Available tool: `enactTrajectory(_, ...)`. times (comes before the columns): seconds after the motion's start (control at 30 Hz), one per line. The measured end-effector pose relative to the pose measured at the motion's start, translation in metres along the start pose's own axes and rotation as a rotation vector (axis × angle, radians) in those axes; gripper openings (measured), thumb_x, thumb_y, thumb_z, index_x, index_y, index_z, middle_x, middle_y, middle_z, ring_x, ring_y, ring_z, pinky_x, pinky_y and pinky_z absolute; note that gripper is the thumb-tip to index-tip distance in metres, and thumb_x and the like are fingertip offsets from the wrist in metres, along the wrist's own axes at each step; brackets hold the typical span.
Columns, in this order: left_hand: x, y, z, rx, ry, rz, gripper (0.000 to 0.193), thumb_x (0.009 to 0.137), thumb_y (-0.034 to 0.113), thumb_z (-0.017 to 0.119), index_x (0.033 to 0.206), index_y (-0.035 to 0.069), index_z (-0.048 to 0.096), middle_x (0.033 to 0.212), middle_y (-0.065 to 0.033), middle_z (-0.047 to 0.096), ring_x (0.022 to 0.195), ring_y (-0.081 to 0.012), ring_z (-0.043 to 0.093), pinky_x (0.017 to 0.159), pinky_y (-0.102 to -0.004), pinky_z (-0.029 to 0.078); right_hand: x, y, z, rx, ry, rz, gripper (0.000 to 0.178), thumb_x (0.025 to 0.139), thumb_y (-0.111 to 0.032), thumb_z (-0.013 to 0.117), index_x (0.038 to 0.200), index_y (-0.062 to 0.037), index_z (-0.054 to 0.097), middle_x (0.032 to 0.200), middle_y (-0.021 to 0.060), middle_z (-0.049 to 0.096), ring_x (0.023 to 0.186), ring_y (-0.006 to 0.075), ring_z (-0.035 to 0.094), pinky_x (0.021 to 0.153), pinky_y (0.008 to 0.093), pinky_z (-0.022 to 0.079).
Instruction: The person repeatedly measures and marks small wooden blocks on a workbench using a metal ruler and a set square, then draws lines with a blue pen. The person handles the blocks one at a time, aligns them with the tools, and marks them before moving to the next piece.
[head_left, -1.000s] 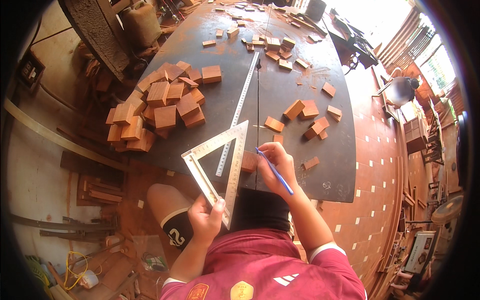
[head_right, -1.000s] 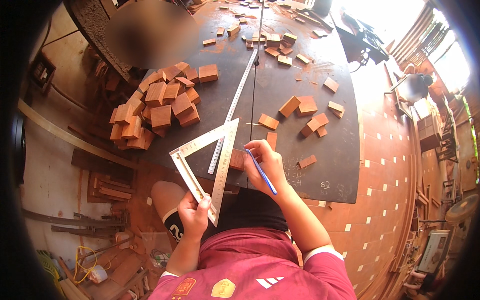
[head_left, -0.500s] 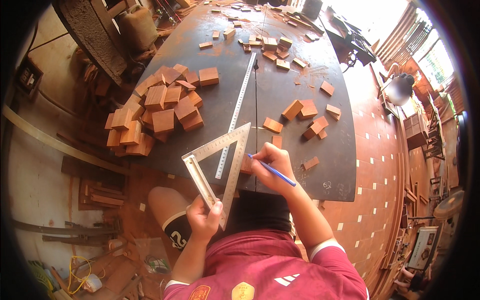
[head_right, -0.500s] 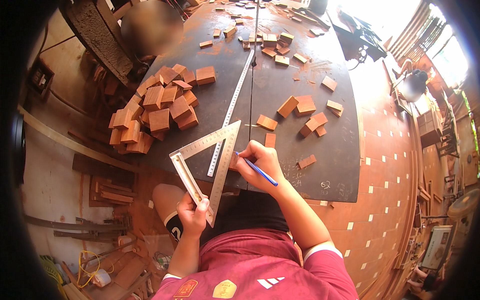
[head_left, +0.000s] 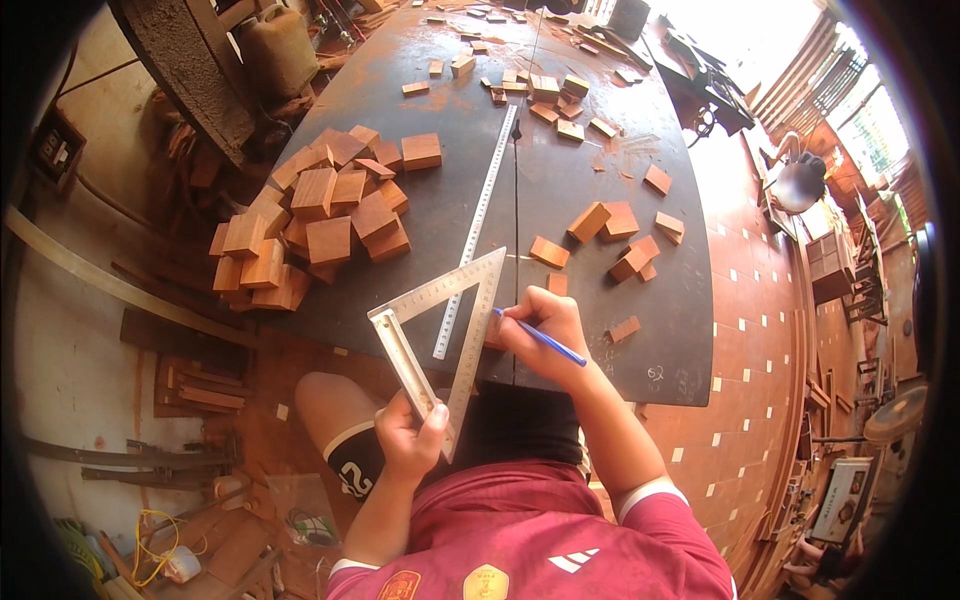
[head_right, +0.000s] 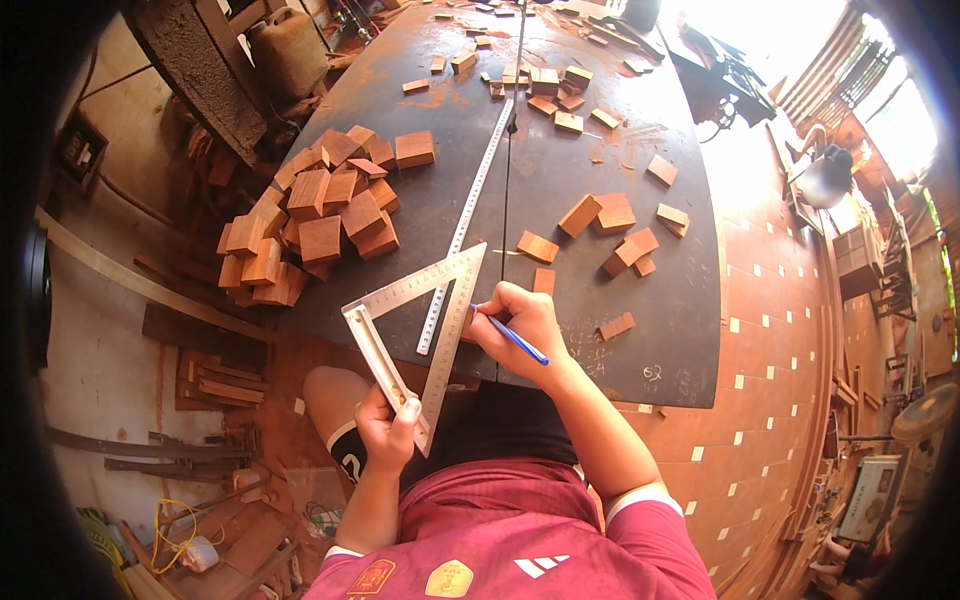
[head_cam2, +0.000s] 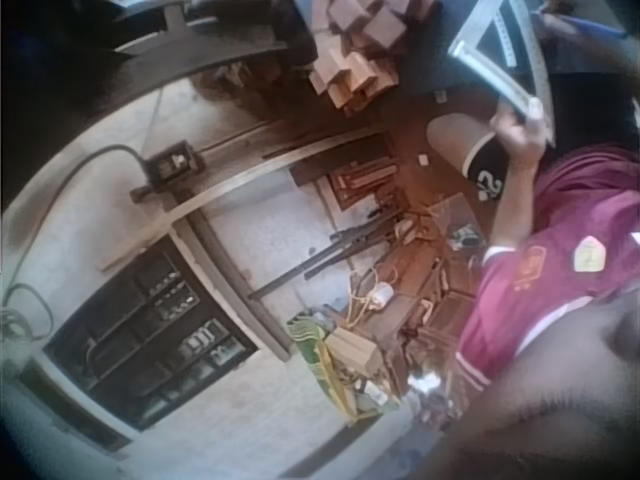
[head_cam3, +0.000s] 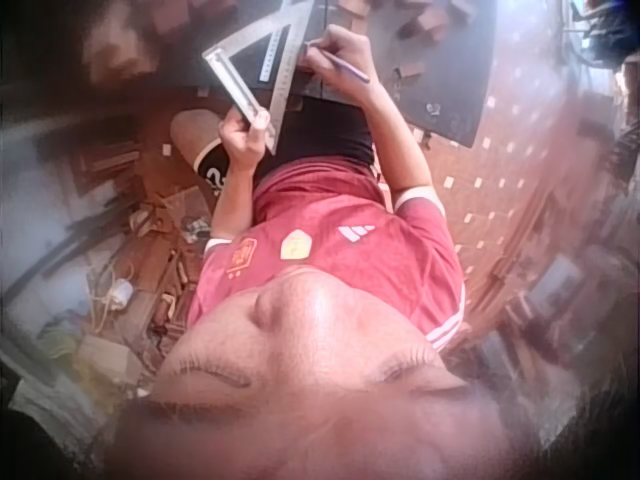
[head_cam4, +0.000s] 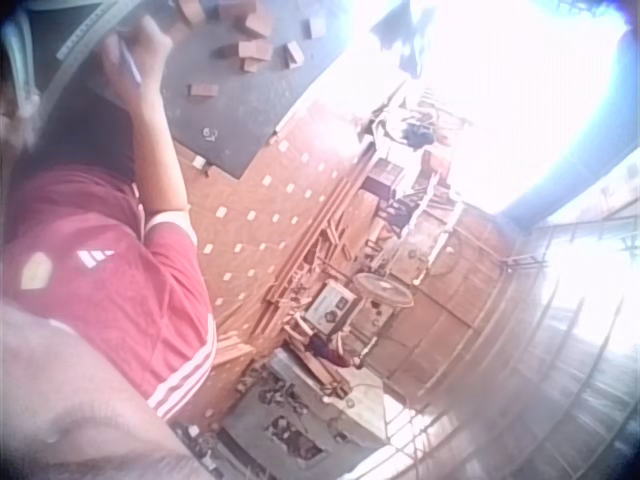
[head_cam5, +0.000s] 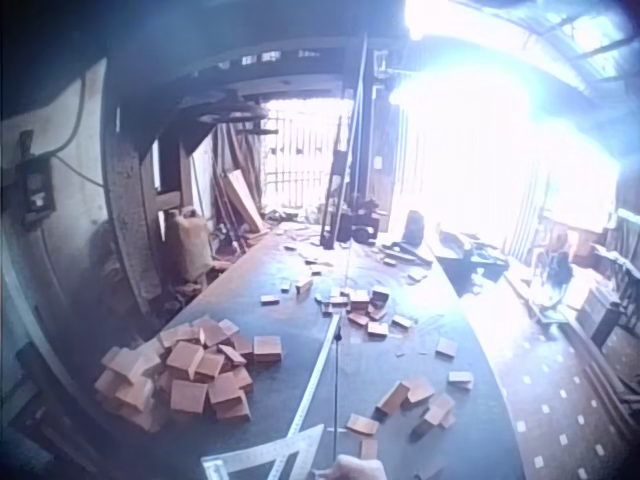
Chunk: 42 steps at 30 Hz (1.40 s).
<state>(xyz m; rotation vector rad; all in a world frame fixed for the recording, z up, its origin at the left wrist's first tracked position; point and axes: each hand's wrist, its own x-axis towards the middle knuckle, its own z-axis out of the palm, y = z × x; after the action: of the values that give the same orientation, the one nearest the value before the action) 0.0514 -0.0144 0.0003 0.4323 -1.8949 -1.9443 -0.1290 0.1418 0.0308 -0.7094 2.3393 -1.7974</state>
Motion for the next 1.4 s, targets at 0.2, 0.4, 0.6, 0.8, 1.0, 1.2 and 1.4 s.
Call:
enactTrajectory(0.2, 0.002, 0.001, -0.001, 0.013, -0.013, 0.007, 0.015, 0.09, 0.013, 0.066, 0.09, -0.001, 0.063, 0.074, -0.0001, 0.062, 0.067, -0.0066, 0.057, 0.062, -0.0239, 0.046, 0.0, -0.001, 0.001, 0.023, 0.0, 0.019, 0.017, 0.083, -0.002, 0.071, 0.073, 0.0028, 0.058, 0.061, 0.0016, 0.06, 0.063, 0.0018, 0.051, 0.051, 0.025, 0.043)
enactTrajectory(0.4, -0.001, 0.0, 0.001, 0.0, 0.004, -0.02, 0.015, 0.091, 0.014, 0.066, 0.091, -0.001, 0.062, 0.077, -0.0006, 0.062, 0.069, -0.0064, 0.057, 0.063, -0.0239, 0.047, 0.001, 0.0, 0.0, 0.012, -0.007, 0.018, 0.018, 0.083, -0.002, 0.07, 0.072, 0.0026, 0.057, 0.061, 0.0015, 0.06, 0.062, 0.0018, 0.051, 0.05, 0.0247, 0.042)
enactTrajectory(0.6, -0.003, 0.001, 0.002, 0.015, 0.005, -0.029, 0.012, 0.093, 0.01, 0.065, 0.093, -0.001, 0.062, 0.079, -0.0006, 0.062, 0.07, -0.0063, 0.057, 0.064, -0.0236, 0.047, -0.001, -0.009, -0.006, -0.001, -0.147, 0.096, 0.022, 0.081, -0.009, 0.076, 0.071, 0.0031, 0.062, 0.065, 0.0112, 0.068, 0.061, 0.0087, 0.064, 0.054, 0.0284, 0.051)
enactTrajectory(0.8, -0.005, -0.003, 0.003, -0.017, 0.014, -0.025, 0.01, 0.094, 0.008, 0.065, 0.097, -0.001, 0.063, 0.08, -0.0001, 0.063, 0.071, -0.0058, 0.057, 0.065, -0.0232, 0.047, -0.024, -0.022, -0.004, -0.176, -0.294, -0.137, 0.019, 0.077, -0.002, 0.073, 0.066, -0.0012, 0.059, 0.056, 0.0073, 0.061, 0.051, 0.0099, 0.059, 0.05, 0.0282, 0.048)
enactTrajectory(1.0, -0.002, -0.001, -0.011, -0.172, 0.093, -0.091, 0.008, 0.098, 0.006, 0.065, 0.104, 0.001, 0.064, 0.083, 0.0025, 0.061, 0.07, -0.0042, 0.055, 0.064, -0.0215, 0.045, -0.036, -0.026, -0.019, -0.044, -0.125, 0.002, 0.015, 0.081, -0.004, 0.074, 0.077, 0.0, 0.061, 0.059, 0.0079, 0.06, 0.055, 0.008, 0.06, 0.052, 0.0269, 0.047)
enactTrajectory(1.2, 0.017, -0.016, -0.062, -0.144, 0.111, -0.117, 0.015, 0.099, 0.012, 0.063, 0.098, -0.002, 0.069, 0.083, 0.0, 0.065, 0.072, -0.0053, 0.057, 0.068, -0.0223, 0.045, -0.038, -0.016, -0.02, -0.002, 0.101, 0.022, 0.008, 0.089, -0.002, 0.071, 0.09, 0.0018, 0.064, 0.066, 0.0033, 0.065, 0.059, 0.0045, 0.058, 0.054, 0.0243, 0.047)
enactTrajectory(1.4, 0.03, -0.025, -0.08, -0.016, 0.081, -0.3, 0.021, 0.102, 0.019, 0.066, 0.097, -0.001, 0.069, 0.078, 0.0026, 0.061, 0.063, -0.0028, 0.051, 0.057, -0.0214, 0.039, -0.036, -0.002, -0.006, -0.107, 0.248, -0.03, 0.009, 0.092, -0.004, 0.073, 0.099, 0.0003, 0.067, 0.08, 0.0097, 0.068, 0.066, 0.0172, 0.066, 0.062, 0.0303, 0.052)
